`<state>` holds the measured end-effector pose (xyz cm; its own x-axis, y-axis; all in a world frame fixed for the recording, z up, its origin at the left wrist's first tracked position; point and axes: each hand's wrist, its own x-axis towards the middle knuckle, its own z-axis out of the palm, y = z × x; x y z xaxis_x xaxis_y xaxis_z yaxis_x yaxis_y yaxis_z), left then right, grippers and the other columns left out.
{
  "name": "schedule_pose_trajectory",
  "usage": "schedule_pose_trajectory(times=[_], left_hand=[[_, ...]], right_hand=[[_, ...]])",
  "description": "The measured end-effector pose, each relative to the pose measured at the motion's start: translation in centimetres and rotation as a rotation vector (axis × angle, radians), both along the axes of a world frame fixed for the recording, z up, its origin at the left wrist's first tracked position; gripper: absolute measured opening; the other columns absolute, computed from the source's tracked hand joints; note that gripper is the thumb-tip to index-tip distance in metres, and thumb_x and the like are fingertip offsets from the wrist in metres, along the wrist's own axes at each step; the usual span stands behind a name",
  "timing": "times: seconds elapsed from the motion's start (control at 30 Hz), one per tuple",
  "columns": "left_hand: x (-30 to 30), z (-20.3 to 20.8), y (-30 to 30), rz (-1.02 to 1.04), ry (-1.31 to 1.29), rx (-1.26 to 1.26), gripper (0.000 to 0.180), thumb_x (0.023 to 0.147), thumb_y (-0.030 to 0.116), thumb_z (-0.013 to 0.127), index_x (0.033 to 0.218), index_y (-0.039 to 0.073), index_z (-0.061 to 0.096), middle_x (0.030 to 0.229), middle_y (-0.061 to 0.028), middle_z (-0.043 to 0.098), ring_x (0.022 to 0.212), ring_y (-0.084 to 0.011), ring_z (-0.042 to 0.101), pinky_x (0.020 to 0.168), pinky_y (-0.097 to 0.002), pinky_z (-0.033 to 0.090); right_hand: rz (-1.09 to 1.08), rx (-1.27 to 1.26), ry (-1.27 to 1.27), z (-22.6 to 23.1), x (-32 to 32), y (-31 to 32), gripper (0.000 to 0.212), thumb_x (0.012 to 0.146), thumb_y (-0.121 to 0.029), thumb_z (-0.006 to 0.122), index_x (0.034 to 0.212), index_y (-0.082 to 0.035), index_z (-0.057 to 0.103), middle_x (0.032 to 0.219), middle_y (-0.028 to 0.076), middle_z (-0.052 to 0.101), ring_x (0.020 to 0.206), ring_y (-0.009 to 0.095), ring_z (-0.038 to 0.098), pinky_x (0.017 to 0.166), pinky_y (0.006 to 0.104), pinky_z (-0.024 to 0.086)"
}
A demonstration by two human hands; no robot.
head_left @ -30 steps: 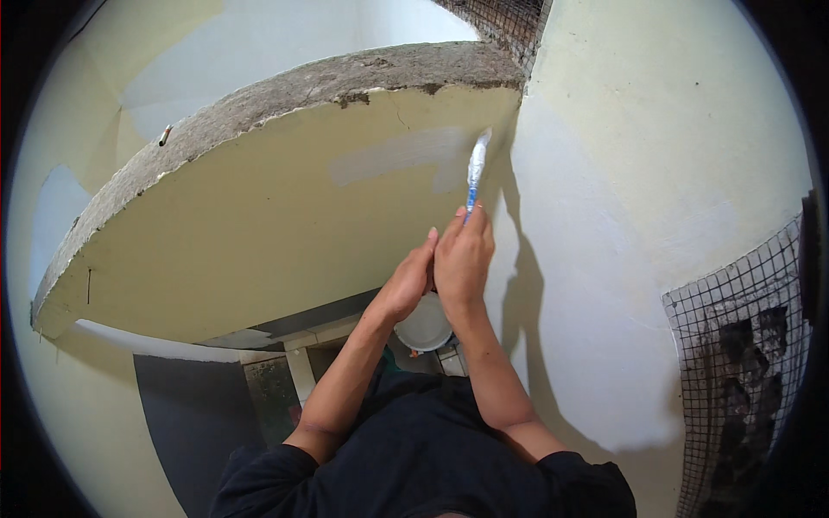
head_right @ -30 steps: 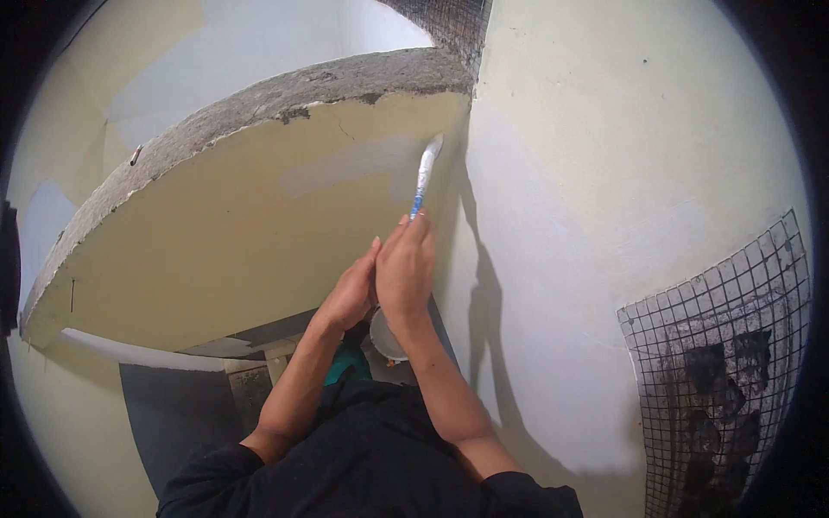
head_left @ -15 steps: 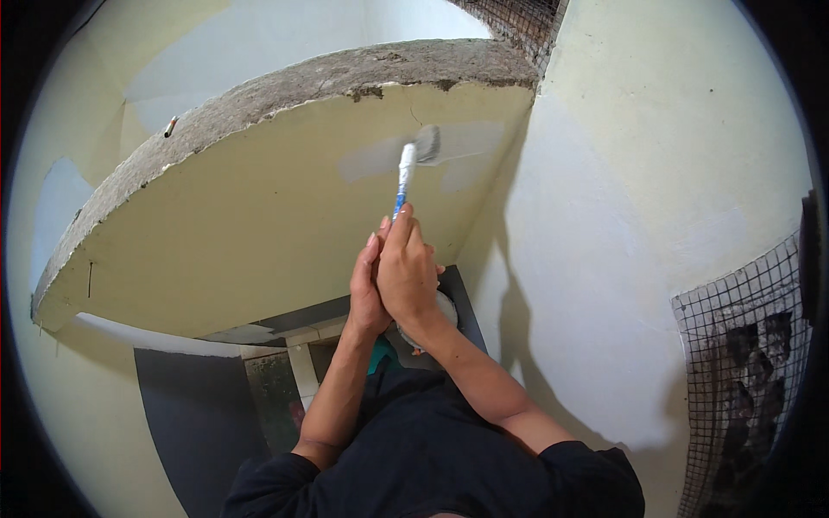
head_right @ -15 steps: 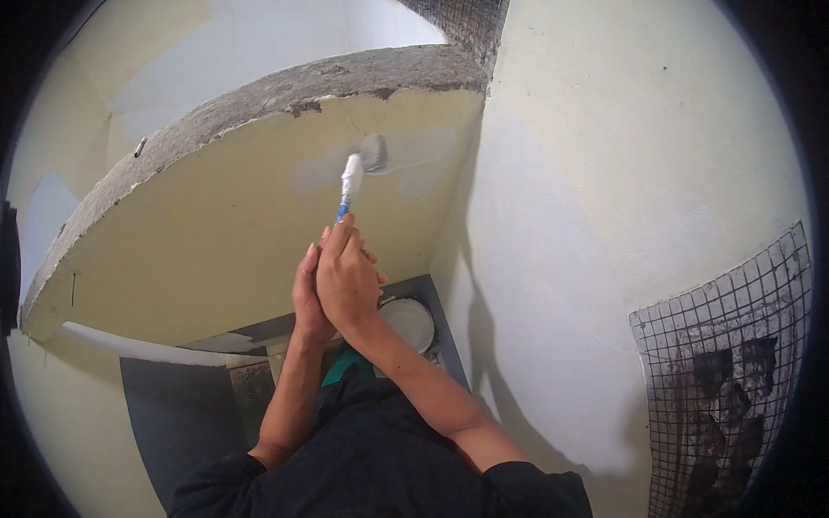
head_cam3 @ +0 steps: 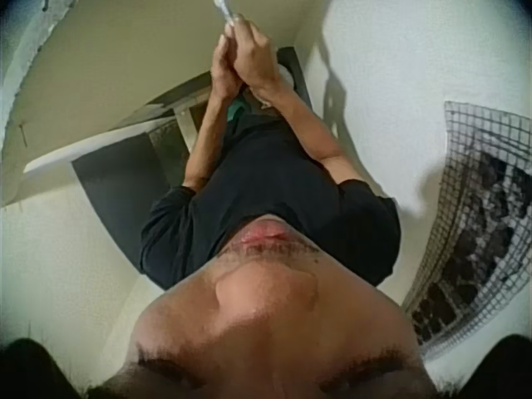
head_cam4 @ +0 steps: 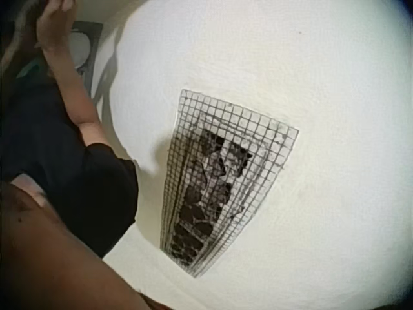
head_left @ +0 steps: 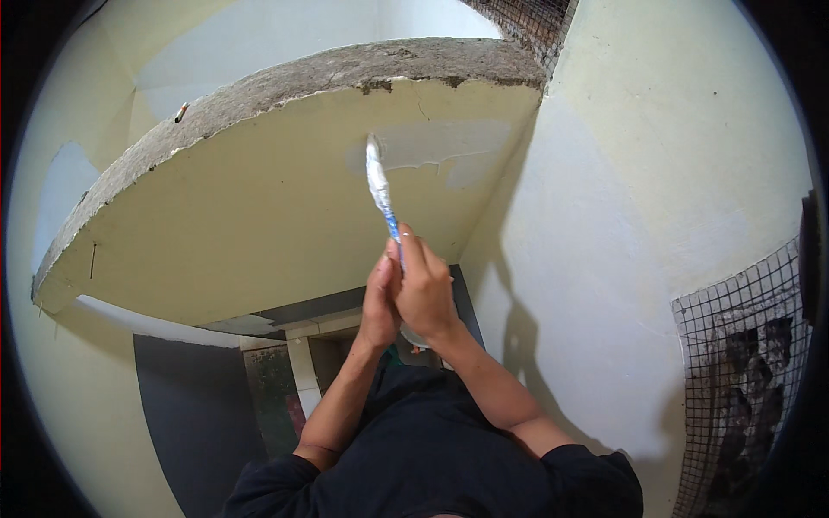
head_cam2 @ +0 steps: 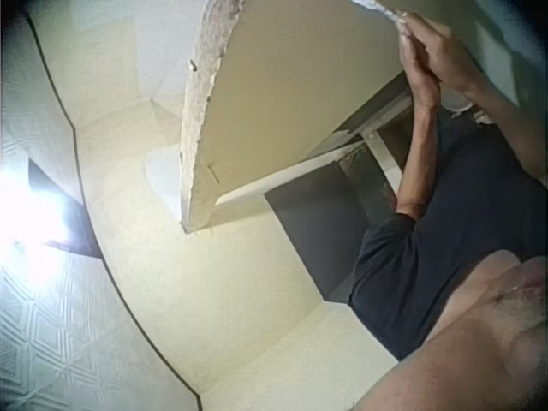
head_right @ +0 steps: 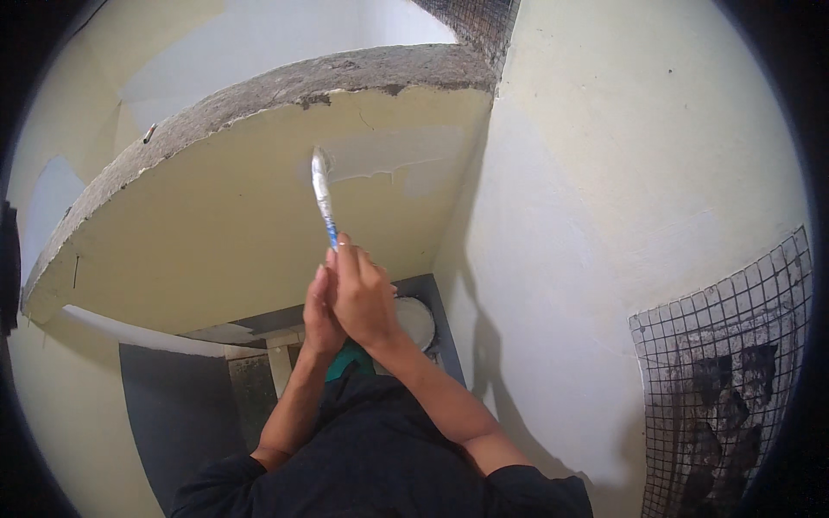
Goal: The person mixes paint in a bucket, then applies the white paint to upper wall sections using a paintbrush.
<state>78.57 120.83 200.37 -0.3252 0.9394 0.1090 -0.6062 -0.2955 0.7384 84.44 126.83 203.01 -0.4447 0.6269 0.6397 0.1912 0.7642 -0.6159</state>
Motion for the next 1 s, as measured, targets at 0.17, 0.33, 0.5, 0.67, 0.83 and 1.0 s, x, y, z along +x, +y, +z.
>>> schedule_pose_trajectory(times=[0.17,0.33,0.5,0.67,0.83,1.0], left_hand=[[3.0,0.0,1.7,-0.104,0.092,-0.094,0.049,0.103,0.034,0.038,0.138,-0.001,0.039,0.118,-0.0031,0.051,0.109,-0.0121,0.048,0.096,-0.0258,0.037],[5.0,1.3,4.6,-0.183,0.203,-0.164,0.045,0.103,0.034,0.040,0.130,-0.001,0.044,0.111,-0.0033,0.051,0.101,-0.0108,0.048,0.090,-0.0246,0.038],[6.5,2.6,8.2,-0.241,0.431,-0.164,0.053,0.102,0.033,0.042,0.143,0.000,0.035,0.130,-0.0088,0.050,0.122,-0.0174,0.045,0.104,-0.0309,0.034],[8.6,3.8,9.6,-0.183,0.493,-0.116,0.060,0.102,0.034,0.045,0.146,-0.004,0.031,0.143,-0.0221,0.043,0.131,-0.0253,0.043,0.109,-0.0353,0.033],[9.1,0.8,9.2,-0.278,0.485,-0.072,0.065,0.100,0.031,0.045,0.152,0.000,0.020,0.153,-0.0158,0.028,0.141,-0.0253,0.028,0.115,-0.0382,0.022],[7.9,-8.7,8.4,-0.338,0.404,-0.139,0.073,0.099,0.035,0.046,0.153,0.001,0.012,0.153,-0.0181,0.025,0.143,-0.0276,0.024,0.116,-0.0399,0.020]], right_hand=[[0.010,-0.124,0.083,0.9,5.2,1.7,0.027,0.090,-0.009,0.061,0.114,0.004,0.060,0.088,0.022,0.064,0.076,0.036,0.065,0.067,0.0420,0.052],[-0.012,-0.569,0.294,-0.9,8.5,4.4,0.034,0.098,-0.024,0.056,0.115,0.006,0.060,0.086,0.011,0.067,0.071,0.019,0.062,0.064,0.0319,0.050],[0.049,-0.883,0.712,0.2,9.7,7.3,0.034,0.100,-0.029,0.054,0.114,0.002,0.058,0.078,-0.002,0.058,0.060,0.001,0.047,0.053,0.0179,0.037],[0.090,-0.945,0.862,0.2,11.4,9.5,0.032,0.100,-0.025,0.055,0.116,0.003,0.056,0.078,0.002,0.059,0.059,0.003,0.048,0.052,0.0181,0.037],[0.165,-0.974,0.851,-1.8,12.2,10.2,0.031,0.102,-0.018,0.050,0.123,0.004,0.055,0.088,0.008,0.061,0.061,0.006,0.050,0.050,0.0184,0.039],[0.170,-1.118,0.709,-8.4,10.9,11.4,0.025,0.098,-0.016,0.056,0.117,0.001,0.053,0.093,0.011,0.064,0.062,0.008,0.053,0.053,0.0203,0.040]])
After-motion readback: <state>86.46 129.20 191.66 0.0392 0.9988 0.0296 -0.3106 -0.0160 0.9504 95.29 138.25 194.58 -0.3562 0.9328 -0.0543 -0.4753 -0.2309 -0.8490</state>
